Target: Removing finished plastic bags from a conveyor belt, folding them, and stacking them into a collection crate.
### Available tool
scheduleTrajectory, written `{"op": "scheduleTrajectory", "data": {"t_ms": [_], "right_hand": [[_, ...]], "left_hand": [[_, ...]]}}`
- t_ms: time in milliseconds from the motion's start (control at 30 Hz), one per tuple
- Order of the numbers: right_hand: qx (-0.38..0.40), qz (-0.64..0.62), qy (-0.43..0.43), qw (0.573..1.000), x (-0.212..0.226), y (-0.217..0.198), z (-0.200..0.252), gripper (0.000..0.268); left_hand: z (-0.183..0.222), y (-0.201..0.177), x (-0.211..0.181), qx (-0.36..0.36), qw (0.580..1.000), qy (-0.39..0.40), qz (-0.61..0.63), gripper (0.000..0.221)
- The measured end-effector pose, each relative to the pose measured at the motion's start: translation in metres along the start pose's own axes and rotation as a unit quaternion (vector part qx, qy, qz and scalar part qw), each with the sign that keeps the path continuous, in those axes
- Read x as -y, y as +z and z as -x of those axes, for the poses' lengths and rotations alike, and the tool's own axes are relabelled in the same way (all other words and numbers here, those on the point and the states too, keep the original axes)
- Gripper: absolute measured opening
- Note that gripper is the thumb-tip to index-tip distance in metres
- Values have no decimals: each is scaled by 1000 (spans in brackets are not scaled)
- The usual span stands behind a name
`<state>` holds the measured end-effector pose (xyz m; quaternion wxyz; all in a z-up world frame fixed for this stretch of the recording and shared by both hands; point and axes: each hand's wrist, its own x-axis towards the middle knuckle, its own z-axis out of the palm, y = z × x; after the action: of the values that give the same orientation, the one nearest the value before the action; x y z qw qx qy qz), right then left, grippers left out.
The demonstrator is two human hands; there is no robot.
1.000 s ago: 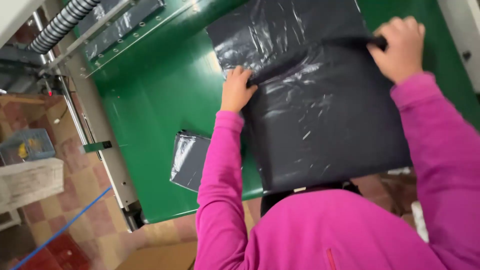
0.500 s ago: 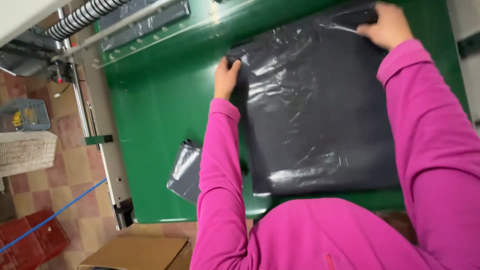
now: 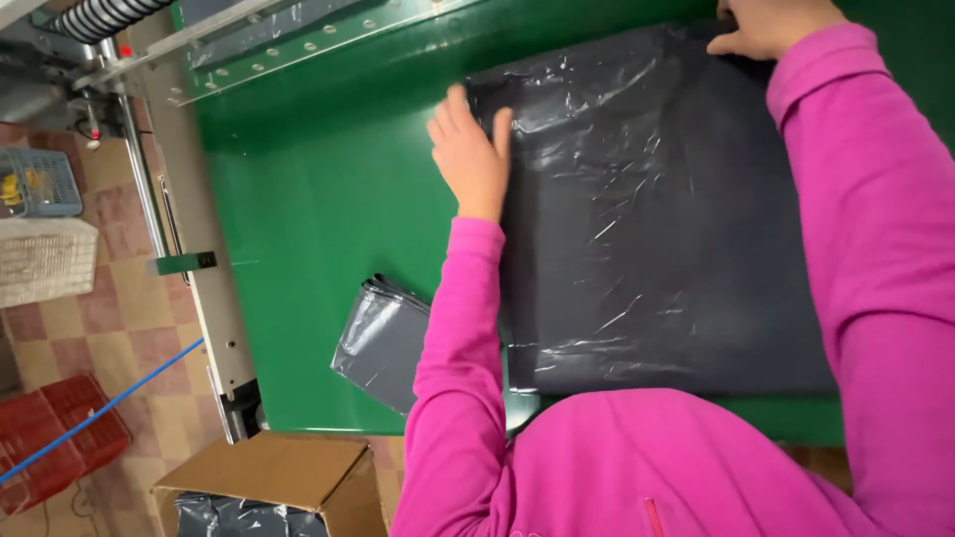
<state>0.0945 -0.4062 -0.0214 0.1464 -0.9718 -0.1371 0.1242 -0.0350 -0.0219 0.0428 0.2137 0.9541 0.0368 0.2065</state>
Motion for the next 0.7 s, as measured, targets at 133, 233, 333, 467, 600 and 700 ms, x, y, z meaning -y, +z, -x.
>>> {"op": "scheduleTrajectory", "data": {"t_ms": [133, 233, 333, 467, 600, 700], "right_hand": [[-34, 25, -22, 999, 10, 2, 20, 40], [-229, 86, -118, 962, 65, -28, 113, 15], [-309, 49, -170, 935, 135, -67, 248, 9], [-291, 6, -123, 949, 148, -4, 379, 16], [-261, -13, -68, 963, 151, 63, 450, 32], [-264, 5, -55, 963, 154, 83, 469, 35]], "left_hand": [[50, -21, -34, 229, 944, -117, 207, 69], [85, 9, 0, 397, 638, -365, 550, 94], [84, -38, 22, 350, 507, -470, 633, 105], [112, -57, 55, 284, 458, -562, 628, 104], [172, -21, 98, 303, 581, -401, 640, 98], [190, -54, 70, 273, 727, -338, 531, 92]]}}
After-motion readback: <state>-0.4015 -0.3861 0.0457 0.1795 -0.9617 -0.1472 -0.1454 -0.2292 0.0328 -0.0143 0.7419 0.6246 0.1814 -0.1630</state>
